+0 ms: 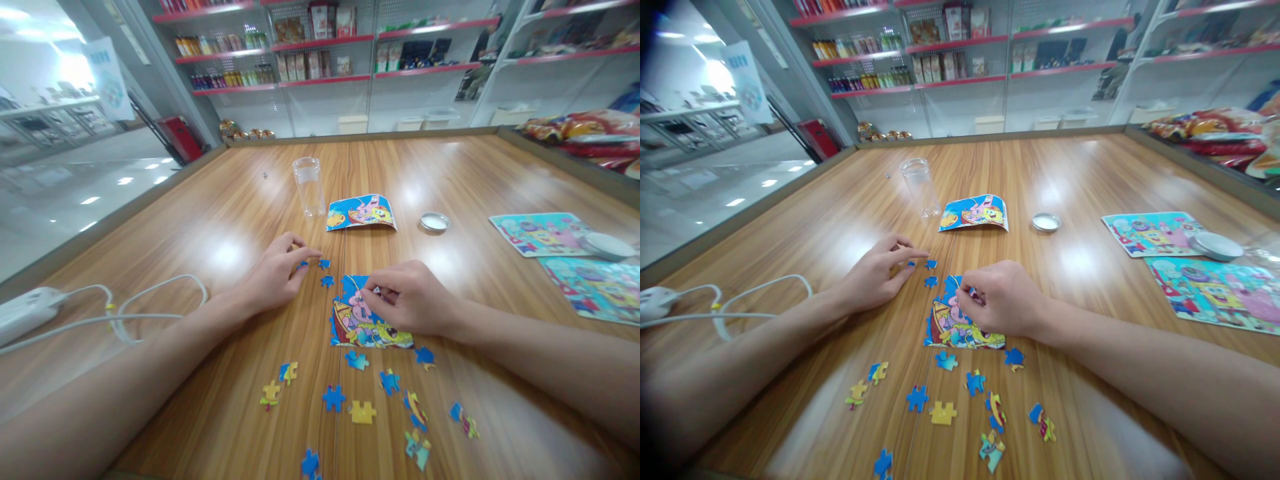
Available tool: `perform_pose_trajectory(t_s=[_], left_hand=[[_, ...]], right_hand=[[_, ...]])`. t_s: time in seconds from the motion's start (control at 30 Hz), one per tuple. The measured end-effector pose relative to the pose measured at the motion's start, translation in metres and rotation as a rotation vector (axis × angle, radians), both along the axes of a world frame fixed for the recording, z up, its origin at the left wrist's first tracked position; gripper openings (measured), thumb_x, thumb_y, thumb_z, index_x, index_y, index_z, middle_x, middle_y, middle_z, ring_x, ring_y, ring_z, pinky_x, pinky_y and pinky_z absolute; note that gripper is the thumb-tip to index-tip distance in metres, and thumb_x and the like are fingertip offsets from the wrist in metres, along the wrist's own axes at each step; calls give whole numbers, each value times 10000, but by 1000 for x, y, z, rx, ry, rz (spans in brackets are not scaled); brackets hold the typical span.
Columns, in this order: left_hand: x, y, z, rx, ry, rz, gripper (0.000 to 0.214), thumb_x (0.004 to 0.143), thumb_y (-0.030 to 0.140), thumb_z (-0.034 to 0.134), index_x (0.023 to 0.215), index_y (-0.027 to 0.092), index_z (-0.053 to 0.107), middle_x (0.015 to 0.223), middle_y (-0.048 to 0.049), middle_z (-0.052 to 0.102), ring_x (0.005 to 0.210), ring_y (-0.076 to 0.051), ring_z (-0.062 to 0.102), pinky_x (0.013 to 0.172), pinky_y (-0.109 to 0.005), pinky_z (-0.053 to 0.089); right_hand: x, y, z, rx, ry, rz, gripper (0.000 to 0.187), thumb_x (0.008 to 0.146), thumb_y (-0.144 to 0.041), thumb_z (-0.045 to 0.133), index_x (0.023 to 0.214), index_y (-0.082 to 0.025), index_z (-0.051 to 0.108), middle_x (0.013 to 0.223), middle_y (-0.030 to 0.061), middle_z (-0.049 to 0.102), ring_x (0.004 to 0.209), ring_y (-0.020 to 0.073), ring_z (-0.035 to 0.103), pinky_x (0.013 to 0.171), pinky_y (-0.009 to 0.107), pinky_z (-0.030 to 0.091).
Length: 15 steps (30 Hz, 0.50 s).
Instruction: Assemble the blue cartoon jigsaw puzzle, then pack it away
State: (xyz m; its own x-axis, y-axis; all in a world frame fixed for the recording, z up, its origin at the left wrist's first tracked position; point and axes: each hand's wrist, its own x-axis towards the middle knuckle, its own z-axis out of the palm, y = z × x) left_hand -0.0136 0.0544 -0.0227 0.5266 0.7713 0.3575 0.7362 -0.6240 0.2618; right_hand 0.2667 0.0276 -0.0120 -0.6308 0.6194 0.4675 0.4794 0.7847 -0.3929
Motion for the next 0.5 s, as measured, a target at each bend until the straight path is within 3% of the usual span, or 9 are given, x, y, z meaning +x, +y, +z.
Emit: perform_pose_trajectory(t_s=[0.13,0.23,0.37,0.5], left_hand=[[3,-3,1,10,8,-30,225,950,224,549,1101,206,714,1130,-91,547,852,-169,543,836,-383,515],[8,-7,2,21,-12,-24,195,938,311,604,1050,200,718,1131,-92,555,928,-200,555,872,-412,511],[13,-10,2,-20,-40,-24,265,903,359,660,1128,220,681,1153,-94,565,1096,-254,552,963,-462,496],[8,-11,14,-74,7,-87,366,885,314,671,1239,231,630,1223,-106,539,1166,-259,540,1027,-463,477]], right_hand=[[0,0,-1,0,1,3,193,831,-200,597,644,-154,603,499,-59,446,450,55,388,504,224,275],[0,-1,-1,4,-1,3,198,833,-205,599,641,-156,600,498,-62,443,451,55,385,507,222,278],[-1,-1,0,5,-7,0,239,852,-220,588,623,-153,600,495,-58,442,449,58,388,503,225,277],[-1,-1,0,6,5,11,221,846,-211,594,634,-150,609,496,-60,439,446,56,381,501,225,272]])
